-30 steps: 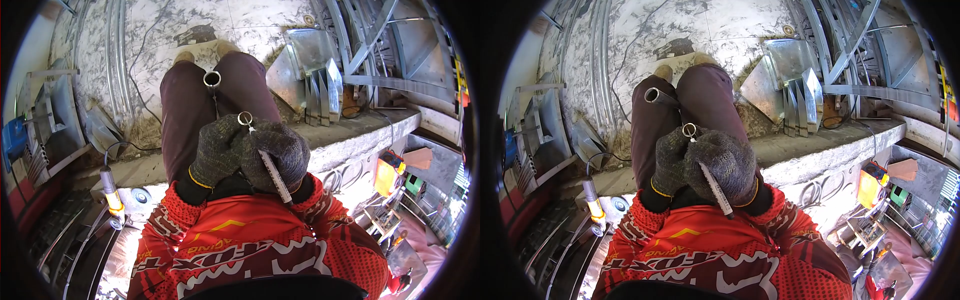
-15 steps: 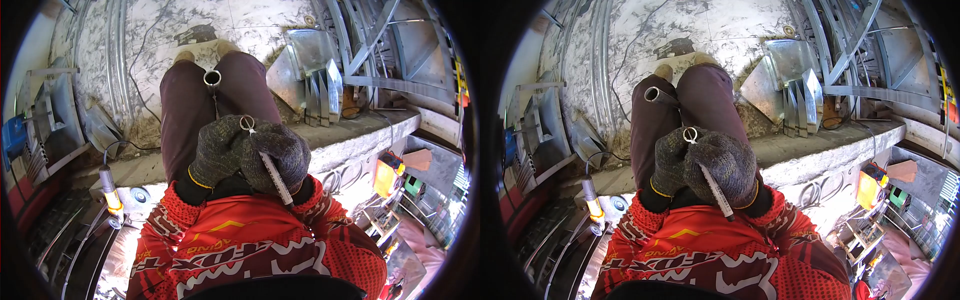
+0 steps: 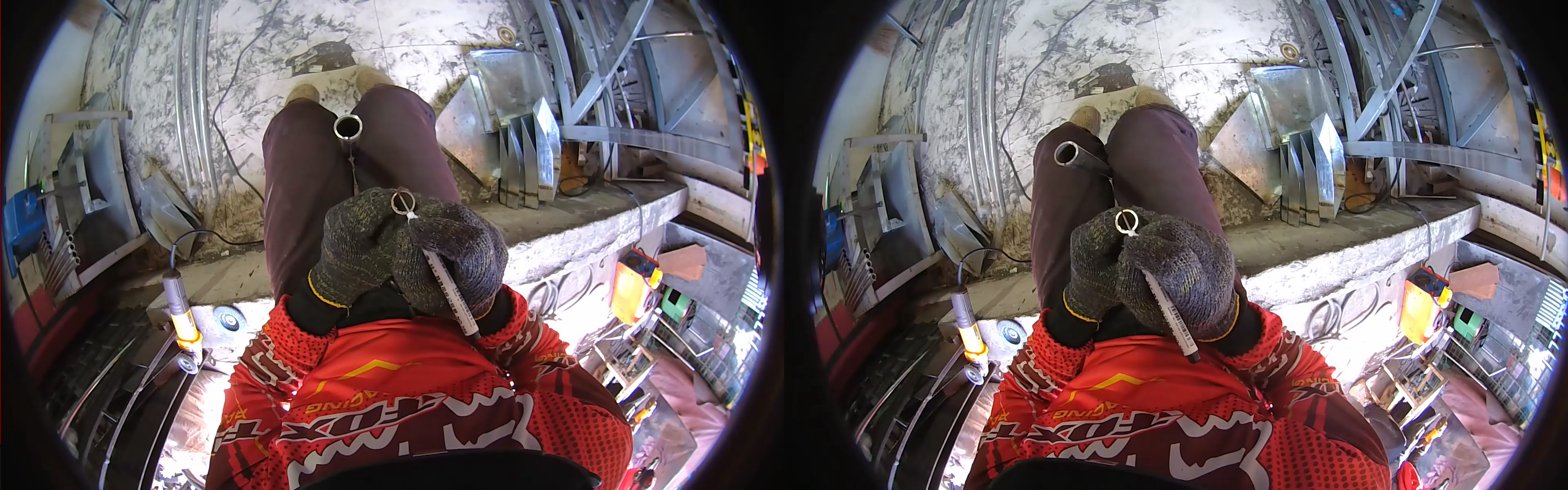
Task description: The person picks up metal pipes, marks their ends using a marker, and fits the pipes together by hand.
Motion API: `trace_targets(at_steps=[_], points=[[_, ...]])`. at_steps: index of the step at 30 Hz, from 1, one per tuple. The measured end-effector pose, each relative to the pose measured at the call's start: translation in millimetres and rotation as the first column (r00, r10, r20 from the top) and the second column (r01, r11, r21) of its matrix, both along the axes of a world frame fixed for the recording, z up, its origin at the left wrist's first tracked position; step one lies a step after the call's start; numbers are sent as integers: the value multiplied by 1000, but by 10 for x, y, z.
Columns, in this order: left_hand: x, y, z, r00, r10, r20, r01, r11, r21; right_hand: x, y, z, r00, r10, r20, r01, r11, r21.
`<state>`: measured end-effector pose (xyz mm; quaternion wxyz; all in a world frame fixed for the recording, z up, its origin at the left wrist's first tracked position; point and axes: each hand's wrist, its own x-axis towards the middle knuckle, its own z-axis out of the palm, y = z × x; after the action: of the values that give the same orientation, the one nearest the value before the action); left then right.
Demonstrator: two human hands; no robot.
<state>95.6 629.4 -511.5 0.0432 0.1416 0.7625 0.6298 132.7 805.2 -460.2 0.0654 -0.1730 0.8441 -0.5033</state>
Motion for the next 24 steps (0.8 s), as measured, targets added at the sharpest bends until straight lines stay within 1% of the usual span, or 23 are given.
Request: trace_targets(at_steps=[1, 4, 5, 8, 10, 11, 13, 16, 19, 20, 22, 23, 24], points=[[0, 1, 4, 1000, 3, -3, -3, 1000, 8, -19, -10, 14, 996, 0, -91, 6, 998, 60], [-5, -7, 8, 1000, 5, -30, -5, 1000, -5, -34, -28, -11, 990, -30, -141, 35, 999, 38], [-5, -8, 5, 1000, 5, -30, -5, 1000, -4, -39, -45, -24, 980, -42, -194, 53, 997, 51], [0, -8, 4, 999, 7, -48, -8, 1000, -22, -77, -51, -8, 959, -48, -279, 67, 996, 57], [5, -2, 18, 1000, -7, 11, 7, 999, 52, -91, -44, 13, 949, -43, -311, 62, 997, 52], [2, -4, 16, 1000, -7, 11, 6, 999, 52, -93, -33, 20, 959, -34, -280, 50, 997, 51], [-10, -11, -1, 999, -28, -46, 30, 999, 30, -101, -43, 37, 968, -25, -250, 38, 998, 49], [10, -13, -48, 999, -25, -26, 26, 999, 42, -101, -74, 48, 951, -67, -302, 68, 998, -9], [-2, -22, -17, 997, -21, -75, 21, 1000, 2, -42, -32, -5, 968, -34, -248, 30, 999, -21], [3, -18, -22, 997, -21, -75, 21, 1000, 2, -13, -16, -19, 967, -22, -255, 29, 999, 23], [17, -6, -36, 999, -15, 30, 13, 999, 49, 12, -6, -71, 965, -9, -262, 28, 997, 67], [9, -12, -31, 999, -15, 31, 14, 999, 48, 17, -6, -106, 939, -18, -344, 59, 992, 110], [-6, -25, -22, 1000, -29, 2, 29, 999, 36, 10, -5, -113, 923, -20, -384, 76, 989, 130]])
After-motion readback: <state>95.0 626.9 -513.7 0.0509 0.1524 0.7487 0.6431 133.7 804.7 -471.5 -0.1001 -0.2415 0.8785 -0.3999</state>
